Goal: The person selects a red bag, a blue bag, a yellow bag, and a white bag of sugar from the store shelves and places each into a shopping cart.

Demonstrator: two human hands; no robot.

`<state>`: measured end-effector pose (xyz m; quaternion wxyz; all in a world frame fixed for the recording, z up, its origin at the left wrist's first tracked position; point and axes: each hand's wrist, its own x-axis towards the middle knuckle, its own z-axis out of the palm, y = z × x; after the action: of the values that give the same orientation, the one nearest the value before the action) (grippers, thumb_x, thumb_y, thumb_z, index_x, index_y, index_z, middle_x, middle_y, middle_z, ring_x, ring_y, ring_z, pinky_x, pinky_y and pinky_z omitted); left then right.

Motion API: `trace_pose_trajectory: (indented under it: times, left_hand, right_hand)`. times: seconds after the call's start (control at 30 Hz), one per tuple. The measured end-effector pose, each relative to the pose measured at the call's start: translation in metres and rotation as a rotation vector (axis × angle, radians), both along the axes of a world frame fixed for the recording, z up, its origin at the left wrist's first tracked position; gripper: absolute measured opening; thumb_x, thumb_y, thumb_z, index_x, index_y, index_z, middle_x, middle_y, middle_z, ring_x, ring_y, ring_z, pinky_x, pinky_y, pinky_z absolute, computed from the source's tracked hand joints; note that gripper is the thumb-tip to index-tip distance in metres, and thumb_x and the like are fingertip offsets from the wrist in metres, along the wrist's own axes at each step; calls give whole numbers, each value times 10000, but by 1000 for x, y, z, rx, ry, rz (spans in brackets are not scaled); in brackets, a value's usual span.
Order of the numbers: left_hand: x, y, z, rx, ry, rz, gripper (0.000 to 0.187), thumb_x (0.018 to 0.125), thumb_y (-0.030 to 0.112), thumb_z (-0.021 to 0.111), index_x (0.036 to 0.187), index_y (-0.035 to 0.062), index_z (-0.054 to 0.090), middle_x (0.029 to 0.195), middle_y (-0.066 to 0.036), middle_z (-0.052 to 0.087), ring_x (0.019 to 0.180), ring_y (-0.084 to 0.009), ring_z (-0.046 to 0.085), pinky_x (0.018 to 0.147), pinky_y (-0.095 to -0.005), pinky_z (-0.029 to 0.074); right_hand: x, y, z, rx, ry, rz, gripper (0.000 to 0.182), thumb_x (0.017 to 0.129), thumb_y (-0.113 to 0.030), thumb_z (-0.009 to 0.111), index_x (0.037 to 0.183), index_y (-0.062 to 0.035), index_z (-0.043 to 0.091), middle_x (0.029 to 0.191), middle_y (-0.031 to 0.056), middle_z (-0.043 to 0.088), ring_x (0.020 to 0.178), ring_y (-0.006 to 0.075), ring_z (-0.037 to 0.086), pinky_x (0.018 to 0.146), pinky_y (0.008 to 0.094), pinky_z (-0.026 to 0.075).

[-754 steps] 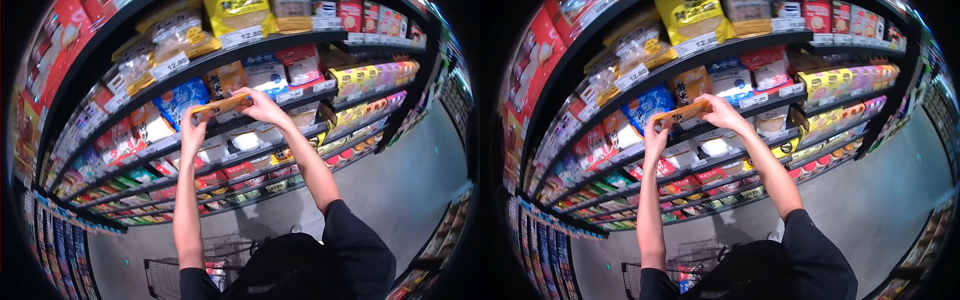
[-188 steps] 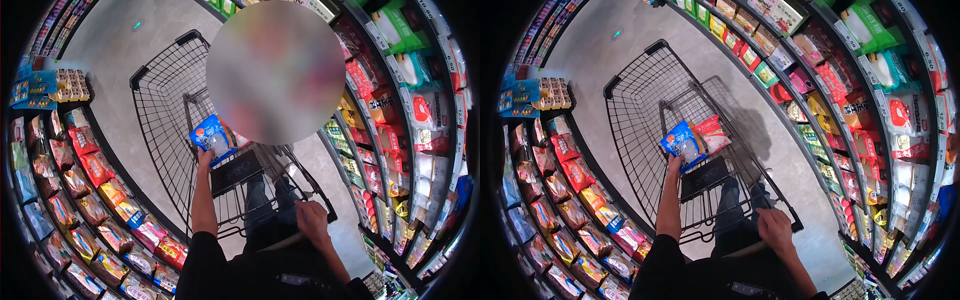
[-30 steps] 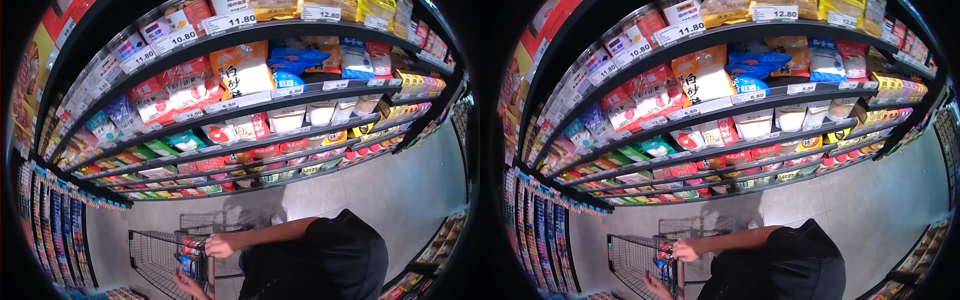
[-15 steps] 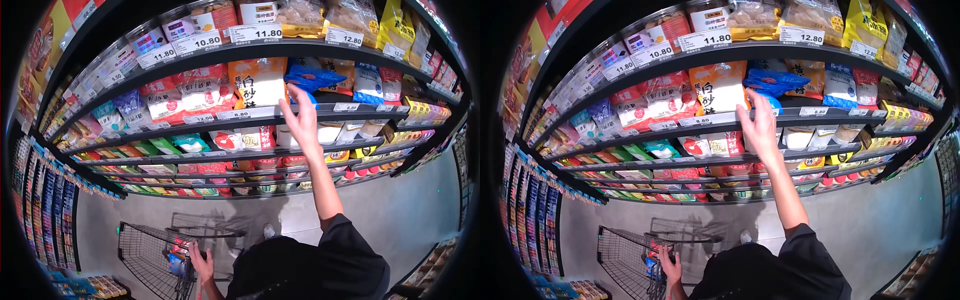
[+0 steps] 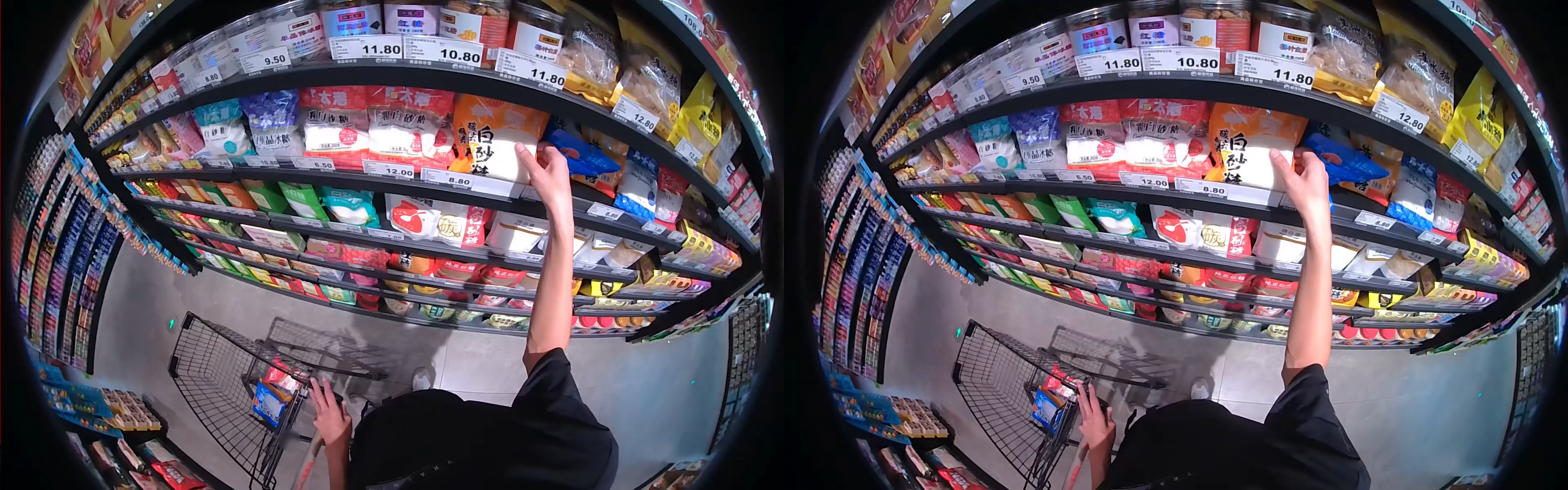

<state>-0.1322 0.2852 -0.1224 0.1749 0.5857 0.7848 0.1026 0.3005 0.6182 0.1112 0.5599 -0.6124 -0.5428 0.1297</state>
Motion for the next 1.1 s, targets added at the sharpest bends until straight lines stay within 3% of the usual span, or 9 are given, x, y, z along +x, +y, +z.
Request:
trace_pose_trajectory:
  times: [0.17, 0.23, 0.27, 0.37, 0.57, 0.67, 0.8, 0.93, 1.1]
  left_hand:
    - [-2, -2, -13, 69, -117, -43, 756, 835, 184, 665, 1489, 142, 288, 1569, -161, 185, 1389, -419, 280, 965, -546, 436]
    - [-9, -2, -23, 101, -107, -99, 748, 799, 228, 700, 1457, 138, 356, 1509, -205, 278, 1307, -426, 365, 973, -539, 403]
    - [-9, 0, -26, 168, -53, -116, 743, 729, 235, 754, 1391, 123, 437, 1411, -195, 370, 1185, -420, 420, 955, -500, 364]
    - [-15, 0, -21, 165, 84, -236, 728, 707, 301, 770, 1354, 143, 476, 1337, -175, 420, 1143, -391, 430, 922, -494, 342]
    - [-25, 16, -4, 113, 112, -418, 678, 678, 346, 791, 1274, 138, 547, 1299, -144, 450, 1139, -362, 430, 919, -505, 324]
    - [-23, 29, 16, 87, 122, -514, 642, 688, 346, 788, 1249, 125, 568, 1268, -137, 493, 1149, -348, 435, 935, -501, 321]
    - [-7, 62, 43, 191, 6, -636, 508, 770, 282, 738, 1209, 72, 596, 1230, -132, 543, 1167, -326, 445, 938, -466, 325]
    - [12, 97, 49, 298, -68, -749, 454, 796, 220, 723, 1200, 60, 591, 1210, -124, 567, 1210, -337, 453, 961, -466, 333]
    - [53, 134, 81, 315, -245, -858, 378, 814, 166, 696, 1169, 68, 611, 1207, -128, 589, 1205, -332, 480, 993, -457, 337]
  right_hand:
    - [-17, -12, -1, 90, -106, -157, 423, 849, -349, 720, 968, 52, 656, 786, 162, 703, 714, 208, 693, 670, 321, 519]
    - [-26, -15, 1, 142, -127, -209, 371, 867, -314, 697, 964, 42, 657, 780, 168, 703, 714, 241, 703, 663, 332, 519]
    - [-31, -20, 4, 142, -125, -221, 369, 868, -311, 694, 965, 43, 656, 792, 177, 703, 730, 262, 705, 665, 340, 521]
    - [-37, -28, 9, 125, -215, -287, 356, 874, -297, 676, 990, 38, 644, 851, 209, 698, 804, 354, 689, 689, 401, 528]
    - [-36, -37, 1, 265, -216, -292, 307, 845, -186, 696, 1063, 12, 607, 946, 188, 680, 875, 351, 669, 751, 412, 514]
    - [-29, -36, -2, 341, -316, -259, 311, 812, -129, 706, 1071, 1, 591, 956, 162, 592, 935, 344, 590, 812, 409, 477]
    - [-24, -32, 2, 389, -345, -258, 299, 784, -111, 713, 1034, 3, 594, 922, 148, 592, 883, 321, 588, 776, 404, 479]
    - [-17, -23, 10, 215, -113, -244, 305, 785, -206, 714, 979, 9, 619, 740, 115, 659, 707, 305, 654, 674, 425, 510]
    - [-11, -13, 17, 148, -163, -315, 246, 781, -210, 665, 887, 12, 666, 776, 149, 703, 766, 330, 688, 697, 413, 537]
